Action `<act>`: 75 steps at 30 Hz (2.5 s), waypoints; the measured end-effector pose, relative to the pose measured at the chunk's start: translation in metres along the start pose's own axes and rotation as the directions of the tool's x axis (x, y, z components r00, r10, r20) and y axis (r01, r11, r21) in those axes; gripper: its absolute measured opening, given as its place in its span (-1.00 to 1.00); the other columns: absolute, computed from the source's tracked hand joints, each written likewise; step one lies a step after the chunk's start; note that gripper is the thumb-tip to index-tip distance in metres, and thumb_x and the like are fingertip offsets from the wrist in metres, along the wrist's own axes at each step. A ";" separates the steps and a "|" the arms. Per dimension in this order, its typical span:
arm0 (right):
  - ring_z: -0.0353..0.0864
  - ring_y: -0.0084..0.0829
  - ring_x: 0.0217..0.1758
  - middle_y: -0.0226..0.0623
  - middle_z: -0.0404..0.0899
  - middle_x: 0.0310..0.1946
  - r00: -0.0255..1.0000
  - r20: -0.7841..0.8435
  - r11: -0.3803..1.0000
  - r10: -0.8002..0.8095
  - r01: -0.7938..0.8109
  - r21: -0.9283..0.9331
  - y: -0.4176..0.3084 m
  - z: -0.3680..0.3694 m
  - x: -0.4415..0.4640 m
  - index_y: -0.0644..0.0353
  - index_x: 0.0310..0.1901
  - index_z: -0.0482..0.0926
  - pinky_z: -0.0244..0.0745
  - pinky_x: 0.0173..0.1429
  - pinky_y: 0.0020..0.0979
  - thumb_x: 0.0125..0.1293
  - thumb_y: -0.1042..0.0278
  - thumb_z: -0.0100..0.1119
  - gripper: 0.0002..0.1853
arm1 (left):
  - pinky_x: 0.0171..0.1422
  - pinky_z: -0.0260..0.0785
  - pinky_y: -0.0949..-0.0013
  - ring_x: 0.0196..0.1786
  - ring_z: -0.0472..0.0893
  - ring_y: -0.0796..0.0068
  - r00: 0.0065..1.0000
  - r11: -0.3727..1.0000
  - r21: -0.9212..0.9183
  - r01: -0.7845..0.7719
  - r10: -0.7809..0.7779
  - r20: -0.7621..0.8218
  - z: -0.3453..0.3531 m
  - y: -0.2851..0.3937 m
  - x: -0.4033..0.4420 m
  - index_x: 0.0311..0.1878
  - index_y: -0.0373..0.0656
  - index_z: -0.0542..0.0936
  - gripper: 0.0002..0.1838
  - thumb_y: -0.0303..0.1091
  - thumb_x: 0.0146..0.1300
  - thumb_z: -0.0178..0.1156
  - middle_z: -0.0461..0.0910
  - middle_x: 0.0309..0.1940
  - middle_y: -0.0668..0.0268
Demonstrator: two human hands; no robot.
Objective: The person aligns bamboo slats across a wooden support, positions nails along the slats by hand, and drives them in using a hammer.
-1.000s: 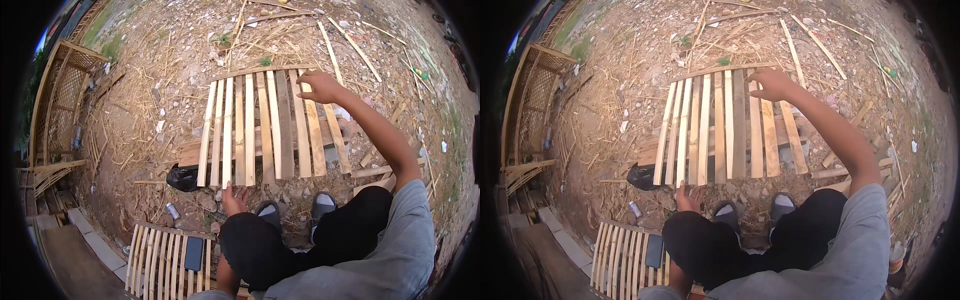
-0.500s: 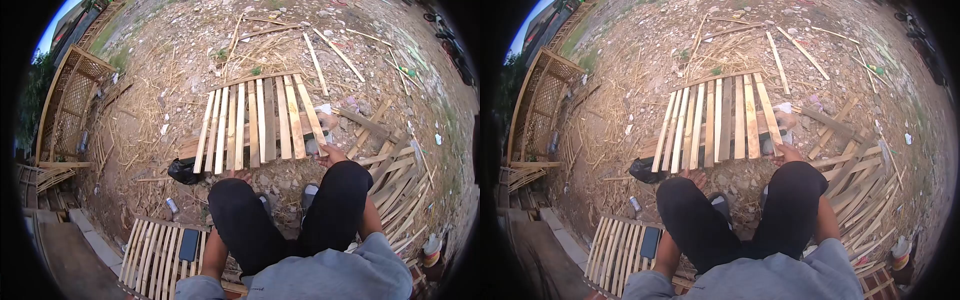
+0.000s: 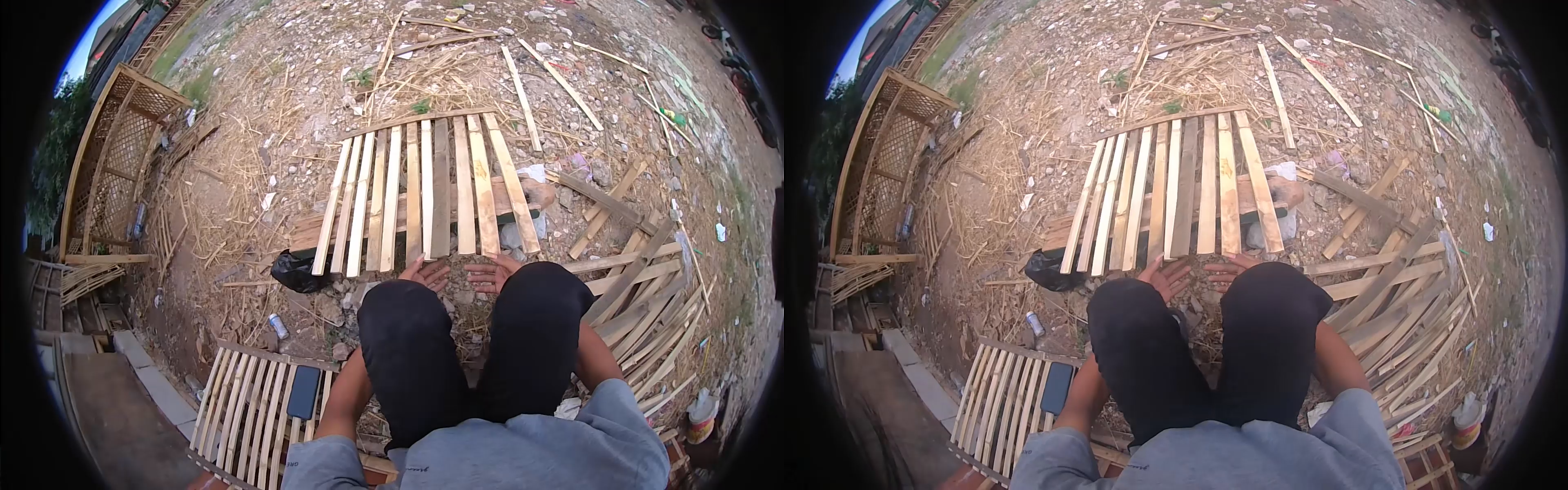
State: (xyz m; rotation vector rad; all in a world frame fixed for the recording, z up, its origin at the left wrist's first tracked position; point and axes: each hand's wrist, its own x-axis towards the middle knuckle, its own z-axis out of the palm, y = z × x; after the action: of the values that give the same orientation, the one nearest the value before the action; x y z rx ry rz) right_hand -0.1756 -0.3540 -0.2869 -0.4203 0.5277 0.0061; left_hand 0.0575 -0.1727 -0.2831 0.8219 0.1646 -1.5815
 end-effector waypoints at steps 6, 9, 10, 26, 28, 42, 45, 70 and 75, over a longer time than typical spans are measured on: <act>0.52 -0.12 0.37 0.00 0.48 0.35 0.991 0.104 0.968 -0.079 0.052 0.245 0.002 0.018 0.017 0.04 0.30 0.37 0.54 0.35 -0.07 0.56 0.24 0.12 -0.63 | 0.59 0.20 0.01 0.45 0.42 0.14 0.993 0.995 -0.087 -0.057 0.066 0.100 -0.005 -0.008 0.002 0.22 -0.07 0.54 -0.67 -0.11 0.57 0.09 0.62 0.24 0.26; 0.58 -0.19 0.28 -0.04 0.53 0.30 0.978 0.071 0.943 -0.197 0.169 0.286 0.007 0.026 0.012 0.05 0.29 0.39 0.59 0.25 -0.12 0.55 0.29 0.13 -0.64 | 0.58 0.21 -0.01 0.40 0.49 0.14 0.999 0.993 -0.108 -0.040 0.041 0.002 0.004 -0.002 -0.007 0.20 -0.05 0.56 -0.70 -0.14 0.57 0.09 0.65 0.20 0.28; 0.59 -0.20 0.26 -0.06 0.54 0.28 0.978 0.045 0.944 -0.204 0.184 0.272 0.007 0.029 0.012 0.05 0.30 0.39 0.60 0.22 -0.14 0.54 0.30 0.14 -0.64 | 0.57 0.22 -0.01 0.39 0.51 0.14 0.999 0.992 -0.113 -0.049 0.048 -0.012 0.002 -0.002 -0.007 0.20 -0.04 0.56 -0.71 -0.15 0.57 0.10 0.65 0.20 0.28; 0.71 -0.11 0.14 -0.02 0.68 0.06 0.970 -0.198 0.972 -0.138 0.172 0.163 -0.001 0.032 0.031 0.18 0.22 0.48 0.68 0.16 -0.10 0.43 0.52 0.18 -0.65 | 0.32 0.56 0.16 0.21 0.66 0.16 0.955 0.989 0.113 -0.092 0.120 -0.269 0.020 0.014 -0.011 0.24 -0.28 0.48 -0.54 -0.13 0.49 0.24 0.65 0.15 0.09; 0.74 -0.12 0.08 -0.05 0.69 0.01 0.961 -0.211 0.966 -0.178 0.212 0.151 -0.004 0.042 0.027 0.21 0.22 0.47 0.71 0.10 -0.13 0.40 0.56 0.18 -0.63 | 0.33 0.55 0.15 0.22 0.66 0.17 0.952 0.986 0.146 -0.083 0.122 -0.279 0.018 0.016 -0.007 0.26 -0.30 0.47 -0.52 -0.14 0.49 0.24 0.64 0.18 0.07; 0.58 -0.44 -0.40 -0.32 0.61 -0.31 0.867 -0.416 0.959 -0.272 0.278 -0.048 -0.012 0.043 0.011 0.22 0.05 0.48 0.51 -0.29 -0.28 0.30 0.64 0.25 -0.69 | 0.37 0.49 0.14 0.33 0.58 0.10 0.974 0.973 0.230 -0.020 0.071 -0.215 0.008 0.021 -0.008 0.51 -0.22 0.30 -0.32 0.02 0.52 0.15 0.56 0.31 0.04; 0.56 -0.46 -0.39 -0.27 0.60 -0.25 0.868 -0.398 0.953 -0.297 0.294 -0.070 -0.014 0.042 0.009 0.28 0.12 0.50 0.55 -0.30 -0.34 0.28 0.60 0.33 -0.62 | 0.34 0.51 0.08 0.35 0.56 0.08 0.969 0.979 0.200 -0.032 0.079 -0.233 0.004 0.018 -0.010 0.54 -0.18 0.27 -0.29 0.07 0.53 0.12 0.51 0.36 0.03; 0.69 -0.18 0.00 -0.02 0.59 0.11 0.734 -0.557 0.910 -0.389 0.401 -0.107 -0.047 -0.018 -0.076 0.08 0.35 0.35 0.66 0.05 -0.16 0.50 -0.14 0.11 -0.41 | 0.41 0.33 -0.14 0.35 0.42 0.02 0.633 0.552 -0.326 -0.767 0.571 -0.523 -0.089 0.076 -0.095 0.37 -0.11 0.30 -0.18 0.41 0.37 0.08 0.38 0.33 0.14; 0.71 -0.21 -0.14 -0.11 0.63 -0.05 0.812 -0.509 0.920 -0.286 0.084 -0.382 -0.096 -0.005 -0.055 0.15 0.30 0.37 0.67 -0.16 -0.17 0.56 -0.04 0.04 -0.50 | 0.28 0.42 0.07 0.15 0.59 0.21 0.676 0.874 0.342 -0.346 0.485 -0.556 -0.134 0.141 -0.129 0.36 -0.10 0.38 -0.29 0.32 0.44 0.03 0.55 0.21 0.16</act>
State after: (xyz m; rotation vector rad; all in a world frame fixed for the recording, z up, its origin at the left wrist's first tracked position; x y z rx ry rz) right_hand -0.2151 -0.4382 -0.2263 -0.8305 1.0731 -0.2282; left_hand 0.2351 -0.0234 -0.2570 1.4373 0.2683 -0.8418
